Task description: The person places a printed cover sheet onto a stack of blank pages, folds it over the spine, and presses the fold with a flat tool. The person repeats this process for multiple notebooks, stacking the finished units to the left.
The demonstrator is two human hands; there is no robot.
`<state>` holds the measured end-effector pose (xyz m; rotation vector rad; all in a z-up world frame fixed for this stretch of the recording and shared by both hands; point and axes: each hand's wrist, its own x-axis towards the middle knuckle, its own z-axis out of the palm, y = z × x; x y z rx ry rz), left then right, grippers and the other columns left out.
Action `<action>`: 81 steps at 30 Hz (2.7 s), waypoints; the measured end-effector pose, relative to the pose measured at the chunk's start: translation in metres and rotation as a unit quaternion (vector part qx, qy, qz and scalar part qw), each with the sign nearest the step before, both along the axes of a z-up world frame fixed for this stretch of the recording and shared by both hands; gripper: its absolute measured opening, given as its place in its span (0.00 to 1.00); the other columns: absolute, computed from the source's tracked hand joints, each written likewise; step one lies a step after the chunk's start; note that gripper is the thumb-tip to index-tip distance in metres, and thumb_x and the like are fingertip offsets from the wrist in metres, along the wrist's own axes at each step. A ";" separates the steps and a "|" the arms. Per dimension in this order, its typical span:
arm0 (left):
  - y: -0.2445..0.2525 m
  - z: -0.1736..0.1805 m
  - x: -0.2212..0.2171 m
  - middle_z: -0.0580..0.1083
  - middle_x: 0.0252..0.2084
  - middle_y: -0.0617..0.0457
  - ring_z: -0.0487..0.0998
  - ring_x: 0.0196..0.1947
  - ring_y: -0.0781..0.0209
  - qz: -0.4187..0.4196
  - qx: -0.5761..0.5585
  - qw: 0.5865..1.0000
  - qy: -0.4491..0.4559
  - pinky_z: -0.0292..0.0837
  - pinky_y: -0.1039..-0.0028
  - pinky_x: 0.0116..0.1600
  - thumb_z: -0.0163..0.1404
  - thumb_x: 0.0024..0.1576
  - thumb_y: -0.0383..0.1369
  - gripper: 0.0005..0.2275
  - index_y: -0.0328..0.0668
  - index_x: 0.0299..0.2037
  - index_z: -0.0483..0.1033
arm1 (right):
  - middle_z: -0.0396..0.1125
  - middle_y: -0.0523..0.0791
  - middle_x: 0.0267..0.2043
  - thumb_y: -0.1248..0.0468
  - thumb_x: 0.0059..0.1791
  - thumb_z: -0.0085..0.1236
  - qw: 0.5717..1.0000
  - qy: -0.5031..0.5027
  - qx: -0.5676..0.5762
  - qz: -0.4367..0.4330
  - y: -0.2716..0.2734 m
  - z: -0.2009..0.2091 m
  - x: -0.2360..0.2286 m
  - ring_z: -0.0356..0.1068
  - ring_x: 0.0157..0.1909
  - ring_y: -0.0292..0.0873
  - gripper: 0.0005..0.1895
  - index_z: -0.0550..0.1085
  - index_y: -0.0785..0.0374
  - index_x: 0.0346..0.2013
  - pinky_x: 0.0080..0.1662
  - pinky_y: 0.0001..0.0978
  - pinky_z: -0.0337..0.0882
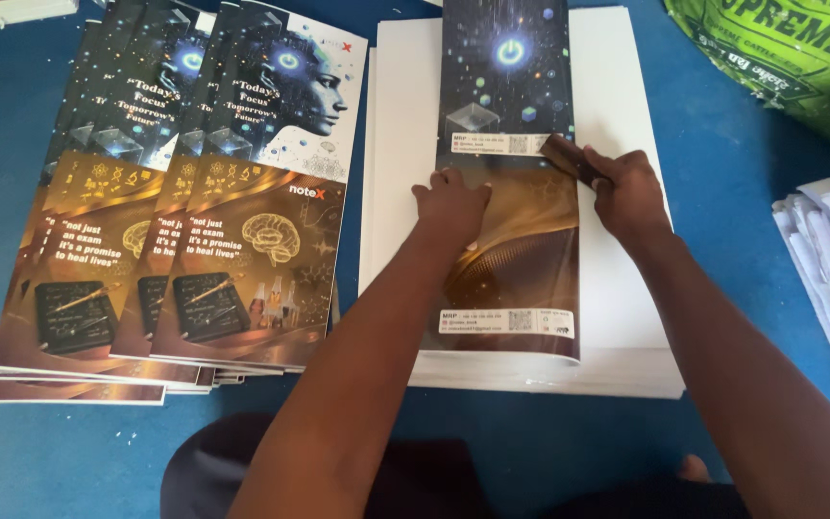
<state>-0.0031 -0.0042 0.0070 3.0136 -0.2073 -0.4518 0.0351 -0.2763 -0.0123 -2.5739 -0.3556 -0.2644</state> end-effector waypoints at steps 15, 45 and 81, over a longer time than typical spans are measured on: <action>0.001 -0.026 0.003 0.56 0.70 0.27 0.58 0.68 0.28 -0.015 -0.005 0.998 -0.067 0.56 0.32 0.62 0.47 0.60 0.36 0.23 0.63 0.68 0.65 | 0.63 0.64 0.54 0.71 0.50 0.59 0.997 0.004 0.021 -0.072 0.020 -0.011 0.125 0.69 0.55 0.63 0.26 0.76 0.52 0.63 0.57 0.46 0.70; 0.002 0.007 -0.005 0.56 0.68 0.23 0.57 0.67 0.27 -0.049 0.005 0.997 -0.055 0.53 0.35 0.64 0.57 0.52 0.35 0.32 0.56 0.70 0.62 | 0.71 0.60 0.55 0.72 0.49 0.59 0.999 -0.031 0.011 -0.037 0.023 -0.037 0.258 0.71 0.58 0.60 0.25 0.76 0.59 0.62 0.61 0.44 0.68; -0.009 -0.021 0.010 0.45 0.77 0.34 0.46 0.76 0.35 0.056 -0.004 0.998 0.037 0.41 0.46 0.74 0.64 0.51 0.39 0.39 0.77 0.72 0.56 | 0.69 0.58 0.43 0.72 0.46 0.59 0.999 0.015 0.015 0.034 -0.008 -0.015 -0.031 0.70 0.45 0.59 0.27 0.75 0.55 0.60 0.51 0.47 0.70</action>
